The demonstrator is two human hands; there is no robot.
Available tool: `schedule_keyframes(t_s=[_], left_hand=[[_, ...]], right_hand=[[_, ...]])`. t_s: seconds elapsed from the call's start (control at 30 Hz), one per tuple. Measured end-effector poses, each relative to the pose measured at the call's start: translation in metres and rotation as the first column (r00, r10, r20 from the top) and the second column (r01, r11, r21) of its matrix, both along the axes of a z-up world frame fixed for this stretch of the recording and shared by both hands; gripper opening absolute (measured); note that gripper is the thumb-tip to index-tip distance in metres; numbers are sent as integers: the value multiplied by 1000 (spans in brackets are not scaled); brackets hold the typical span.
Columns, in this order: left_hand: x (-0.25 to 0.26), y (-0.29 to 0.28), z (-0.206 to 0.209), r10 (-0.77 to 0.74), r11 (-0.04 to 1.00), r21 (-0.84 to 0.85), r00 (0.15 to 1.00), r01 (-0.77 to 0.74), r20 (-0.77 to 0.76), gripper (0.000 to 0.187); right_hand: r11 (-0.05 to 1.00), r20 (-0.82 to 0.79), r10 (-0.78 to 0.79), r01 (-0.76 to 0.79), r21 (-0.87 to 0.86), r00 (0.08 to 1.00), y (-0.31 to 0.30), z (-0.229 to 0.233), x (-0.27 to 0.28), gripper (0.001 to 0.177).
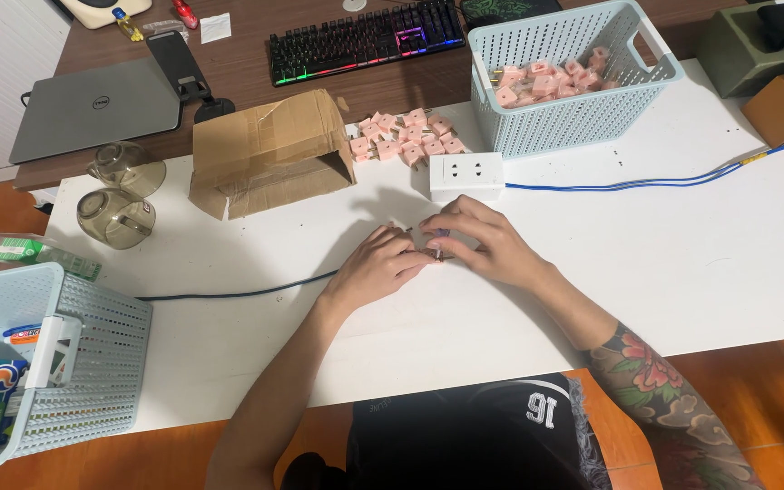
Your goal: Assembling an electrical plug by connecting wires to internal terminals using a screwdriver.
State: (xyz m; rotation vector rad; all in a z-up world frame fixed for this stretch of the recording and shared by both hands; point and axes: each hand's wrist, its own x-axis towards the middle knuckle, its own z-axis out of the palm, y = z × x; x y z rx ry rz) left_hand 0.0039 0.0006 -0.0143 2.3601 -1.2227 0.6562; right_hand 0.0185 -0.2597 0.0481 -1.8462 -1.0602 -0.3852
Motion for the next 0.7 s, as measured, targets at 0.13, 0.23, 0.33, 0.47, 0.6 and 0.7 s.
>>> schedule_keyframes(t_s=[0.13, 0.23, 0.33, 0.47, 0.6, 0.7], left_hand=[[1, 0, -2, 13, 1000, 24, 1000, -12, -14, 9], [-2, -1, 4, 0, 1000, 9, 1000, 0, -19, 7], [-1, -1, 6, 4, 1000, -4, 1000, -5, -29, 9], [-3, 0, 4, -3, 1000, -6, 1000, 3, -10, 8], [-2, 0, 5, -3, 1000, -24, 1000, 3, 5, 12], [-1, -1, -3, 7, 1000, -25, 1000, -7, 24, 11]], right_hand=[[995, -14, 92, -91, 43, 996, 4, 16, -4, 29], [996, -17, 75, -74, 48, 997, 0, -4, 3, 27], [1000, 16, -9, 9, 13, 1000, 1, -3, 4, 30], [995, 15, 69, -70, 74, 998, 5, 11, -3, 25], [994, 19, 64, -65, 89, 998, 5, 3, 0, 25], [997, 71, 27, -32, 73, 997, 1, -11, 8, 24]])
